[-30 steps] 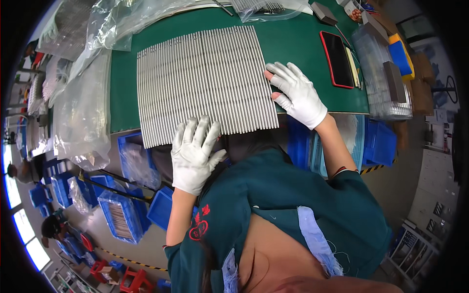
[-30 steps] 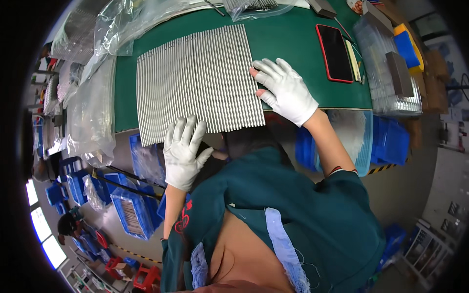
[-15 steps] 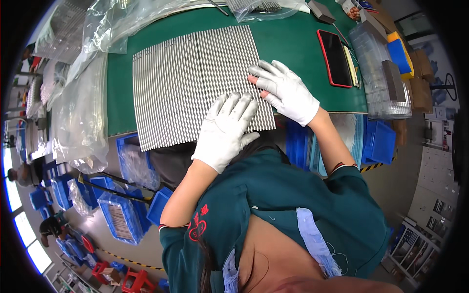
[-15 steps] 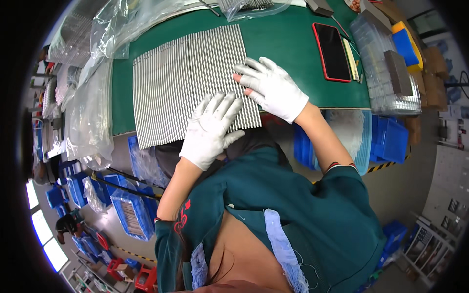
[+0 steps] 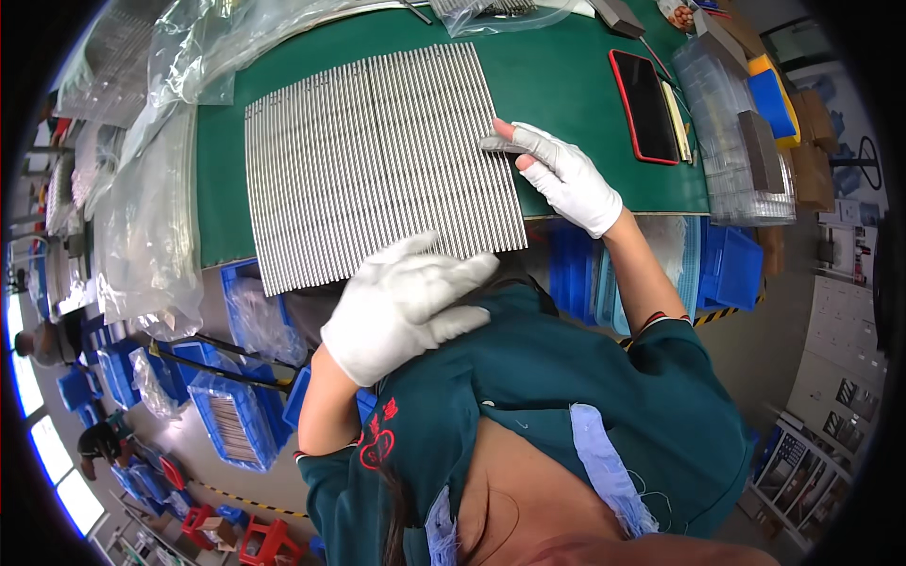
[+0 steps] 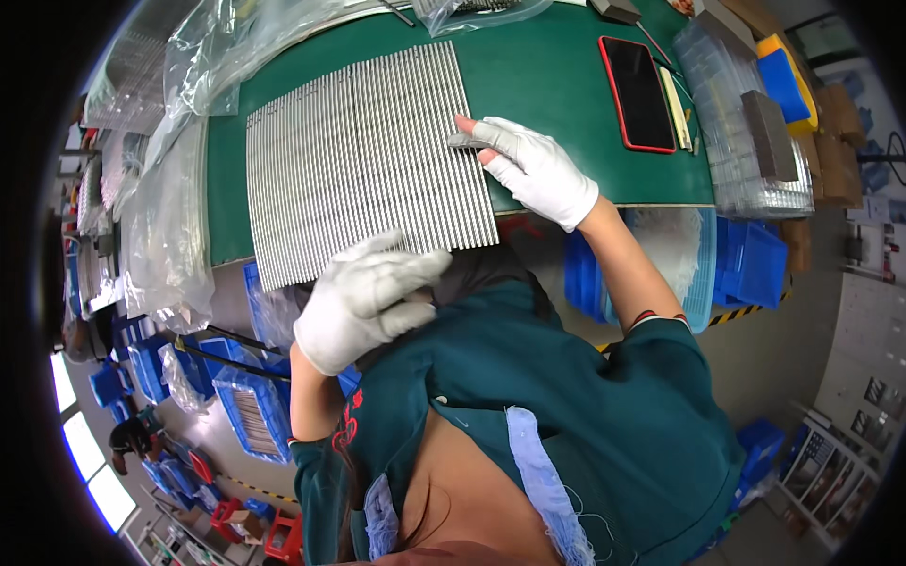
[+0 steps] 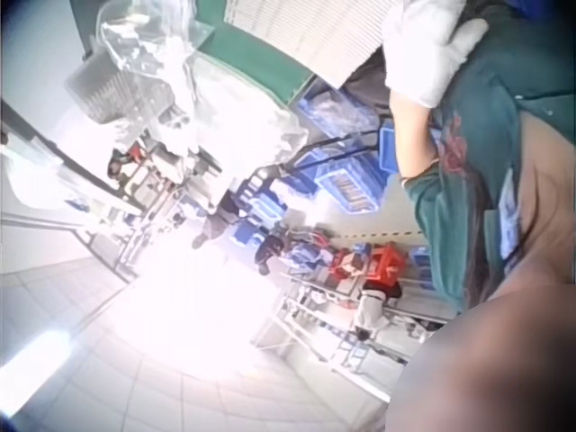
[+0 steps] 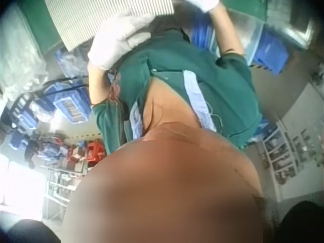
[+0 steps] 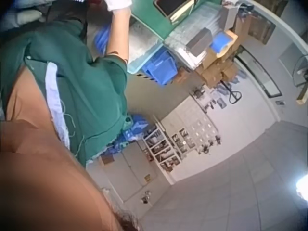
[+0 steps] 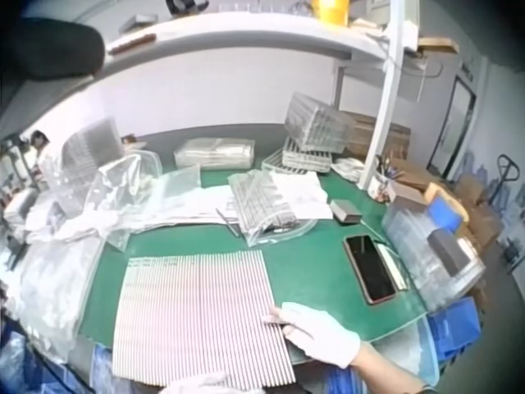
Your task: Inspecting and sorting long thin metal rods at a manufacturing workbench.
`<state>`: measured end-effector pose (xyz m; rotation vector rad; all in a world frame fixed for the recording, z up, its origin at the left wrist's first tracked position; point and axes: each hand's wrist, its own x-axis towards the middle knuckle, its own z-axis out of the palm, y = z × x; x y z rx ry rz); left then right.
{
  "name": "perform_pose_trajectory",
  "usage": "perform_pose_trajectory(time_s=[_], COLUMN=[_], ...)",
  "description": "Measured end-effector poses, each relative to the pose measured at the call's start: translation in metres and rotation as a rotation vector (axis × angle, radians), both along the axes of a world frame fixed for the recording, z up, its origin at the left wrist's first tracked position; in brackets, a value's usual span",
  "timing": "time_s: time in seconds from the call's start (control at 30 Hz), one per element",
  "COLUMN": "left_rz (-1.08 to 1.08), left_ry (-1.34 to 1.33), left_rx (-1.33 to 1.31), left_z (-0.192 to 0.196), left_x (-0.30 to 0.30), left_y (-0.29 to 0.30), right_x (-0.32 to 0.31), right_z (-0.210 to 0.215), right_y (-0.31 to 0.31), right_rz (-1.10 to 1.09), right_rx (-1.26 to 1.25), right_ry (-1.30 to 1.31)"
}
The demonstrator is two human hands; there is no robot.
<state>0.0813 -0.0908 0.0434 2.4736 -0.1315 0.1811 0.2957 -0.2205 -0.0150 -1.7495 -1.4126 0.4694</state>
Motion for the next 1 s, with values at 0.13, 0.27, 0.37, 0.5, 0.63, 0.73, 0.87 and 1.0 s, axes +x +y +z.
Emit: perform_pose_trajectory(time_s=[0.13,0.27,0.37,0.5,0.63,0.73,0.87,1.0], left_rz=[0.364,0.529,0.563,0.568,0.571,0.571,0.568,0.575], left_ry=[0.045,0.143,0.166,0.141,0.141,0.138,0.138,0.135], left_rx=[0.473,0.603,0.643,0.641,0.643,0.649,0.642,0.636], left_z=[-0.017,-0.049,-0.051,-0.051,-0.052,-0.052,-0.053,-0.052], left_x=[-0.016,-0.043,-0.043,-0.041,-0.040,-0.040,-0.040,-0.040], left_y=[0.021,0.037,0.033,0.032,0.031,0.031,0.031,0.032], right_x=[0.001,-0.003,-0.003,-0.009,-0.021,-0.027,-0.024,-0.008], right_z=[0.002,0.002,0.006,0.009,0.010,0.000,0.000,0.003], right_y=[-0.001,-0.001,-0.001,0.015,0.041,0.051,0.045,0.028], right_rz=[0.028,-0.030,0.008,0.057,0.084,0.070,0.046,0.062], right_rx=[0.012,0.051,-0.065,-0.127,-0.006,-0.033,-0.078,-0.132], right_ry=[-0.083,-0.418,-0.453,-0.523,-0.687,-0.754,-0.805,-0.863])
